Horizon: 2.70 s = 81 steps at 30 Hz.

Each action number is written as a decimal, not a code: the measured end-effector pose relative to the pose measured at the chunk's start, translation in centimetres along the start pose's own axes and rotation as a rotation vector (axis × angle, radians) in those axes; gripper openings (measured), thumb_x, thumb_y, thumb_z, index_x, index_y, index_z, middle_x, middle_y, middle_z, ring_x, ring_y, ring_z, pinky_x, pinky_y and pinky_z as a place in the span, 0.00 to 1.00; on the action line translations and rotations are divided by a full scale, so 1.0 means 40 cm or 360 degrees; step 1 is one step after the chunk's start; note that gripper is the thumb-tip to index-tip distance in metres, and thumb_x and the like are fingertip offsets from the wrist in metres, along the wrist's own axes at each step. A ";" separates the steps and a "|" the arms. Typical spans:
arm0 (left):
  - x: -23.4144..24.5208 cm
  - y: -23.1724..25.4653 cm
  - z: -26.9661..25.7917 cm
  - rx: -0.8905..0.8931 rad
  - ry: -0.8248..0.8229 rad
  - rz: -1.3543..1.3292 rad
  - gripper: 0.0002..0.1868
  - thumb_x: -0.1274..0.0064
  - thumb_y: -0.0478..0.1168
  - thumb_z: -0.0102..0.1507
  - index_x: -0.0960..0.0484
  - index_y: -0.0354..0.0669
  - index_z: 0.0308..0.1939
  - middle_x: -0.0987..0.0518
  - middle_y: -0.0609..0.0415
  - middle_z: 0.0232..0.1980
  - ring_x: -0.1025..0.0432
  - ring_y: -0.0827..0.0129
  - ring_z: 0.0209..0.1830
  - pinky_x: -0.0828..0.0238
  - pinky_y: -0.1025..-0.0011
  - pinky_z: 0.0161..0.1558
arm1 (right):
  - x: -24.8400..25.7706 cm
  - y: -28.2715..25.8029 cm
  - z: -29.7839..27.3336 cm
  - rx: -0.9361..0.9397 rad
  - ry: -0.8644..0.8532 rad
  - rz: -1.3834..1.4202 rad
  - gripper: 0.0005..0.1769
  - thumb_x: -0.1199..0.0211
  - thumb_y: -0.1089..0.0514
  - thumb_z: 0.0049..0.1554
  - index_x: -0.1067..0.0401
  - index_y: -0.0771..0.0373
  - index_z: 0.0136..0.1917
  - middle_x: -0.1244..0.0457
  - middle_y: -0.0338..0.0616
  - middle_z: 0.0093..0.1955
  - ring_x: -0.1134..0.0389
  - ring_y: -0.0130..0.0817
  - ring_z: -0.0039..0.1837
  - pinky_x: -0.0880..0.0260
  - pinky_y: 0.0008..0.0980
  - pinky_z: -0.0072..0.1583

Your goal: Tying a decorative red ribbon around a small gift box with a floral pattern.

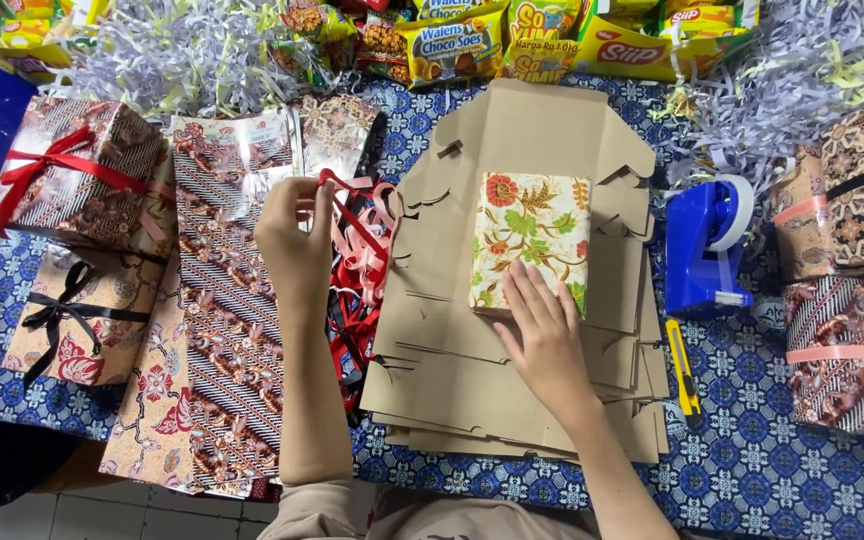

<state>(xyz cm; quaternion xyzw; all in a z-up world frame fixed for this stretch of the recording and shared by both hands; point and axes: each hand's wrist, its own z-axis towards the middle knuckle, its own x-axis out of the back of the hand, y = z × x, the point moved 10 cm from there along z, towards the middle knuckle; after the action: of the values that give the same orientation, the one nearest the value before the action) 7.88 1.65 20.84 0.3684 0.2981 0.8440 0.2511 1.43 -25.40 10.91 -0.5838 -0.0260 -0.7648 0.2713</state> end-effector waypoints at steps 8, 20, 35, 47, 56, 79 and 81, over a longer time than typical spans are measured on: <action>-0.111 0.310 -0.162 -0.0332 -0.0692 -0.0322 0.06 0.38 0.38 0.54 0.22 0.51 0.30 0.24 0.61 0.27 0.28 0.66 0.29 0.32 0.72 0.36 | 0.007 -0.014 0.023 -0.0257 -0.0155 0.0796 0.34 0.39 0.41 0.52 0.40 0.51 0.68 0.44 0.35 0.69 0.42 0.33 0.69 0.52 0.44 0.70; -0.227 0.347 -0.179 0.0058 -0.1071 -0.0784 0.24 0.44 0.48 0.57 0.33 0.41 0.51 0.22 0.44 0.39 0.26 0.49 0.42 0.29 0.58 0.48 | 0.193 0.075 0.131 -0.0579 0.0182 0.1921 0.09 0.44 0.57 0.57 0.26 0.65 0.44 0.35 0.49 0.27 0.32 0.33 0.29 0.26 0.32 0.35; -0.367 0.406 -0.062 0.0020 -0.1101 -0.0693 0.10 0.54 0.40 0.65 0.22 0.41 0.46 0.22 0.46 0.41 0.25 0.51 0.42 0.31 0.60 0.47 | 0.216 0.164 0.185 -0.0697 0.0025 0.1382 0.15 0.39 0.48 0.54 0.27 0.60 0.46 0.31 0.48 0.36 0.32 0.31 0.40 0.29 0.33 0.46; -0.414 0.291 -0.082 0.0307 -0.1200 -0.0688 0.05 0.37 0.38 0.52 0.15 0.43 0.30 0.28 0.52 0.25 0.39 0.71 0.20 0.40 0.73 0.24 | 0.267 0.288 0.168 -0.0673 0.0407 0.1282 0.03 0.33 0.57 0.50 0.24 0.56 0.35 0.37 0.38 0.26 0.42 0.21 0.33 0.36 0.21 0.41; -0.358 0.242 -0.059 0.0304 -0.0989 -0.0615 0.04 0.35 0.36 0.51 0.13 0.46 0.29 0.30 0.54 0.25 0.42 0.74 0.22 0.42 0.77 0.24 | 0.314 0.353 0.122 -0.0611 0.0657 0.1149 0.01 0.32 0.59 0.51 0.22 0.57 0.37 0.53 0.35 0.28 0.54 0.20 0.32 0.48 0.18 0.38; -0.102 -0.003 -0.014 -0.0044 -0.0225 0.0166 0.07 0.39 0.32 0.60 0.16 0.46 0.41 0.29 0.53 0.39 0.34 0.70 0.35 0.32 0.76 0.33 | 0.403 0.516 -0.022 -0.0736 0.1026 0.0307 0.08 0.35 0.79 0.59 0.26 0.71 0.50 0.43 0.51 0.50 0.38 0.44 0.54 0.35 0.41 0.60; -0.089 -0.028 -0.012 0.0037 -0.0185 0.0238 0.07 0.41 0.29 0.62 0.16 0.45 0.41 0.29 0.53 0.38 0.37 0.70 0.30 0.36 0.77 0.28 | 0.403 0.535 -0.037 -0.0800 0.1084 0.0227 0.11 0.37 0.80 0.57 0.26 0.71 0.50 0.41 0.53 0.50 0.37 0.46 0.53 0.35 0.44 0.60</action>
<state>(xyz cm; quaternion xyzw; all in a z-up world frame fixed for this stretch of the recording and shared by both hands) 9.87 0.00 18.13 0.4408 0.2645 0.8341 0.2000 6.89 -50.35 19.14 -0.3462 0.2926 -0.8757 0.1660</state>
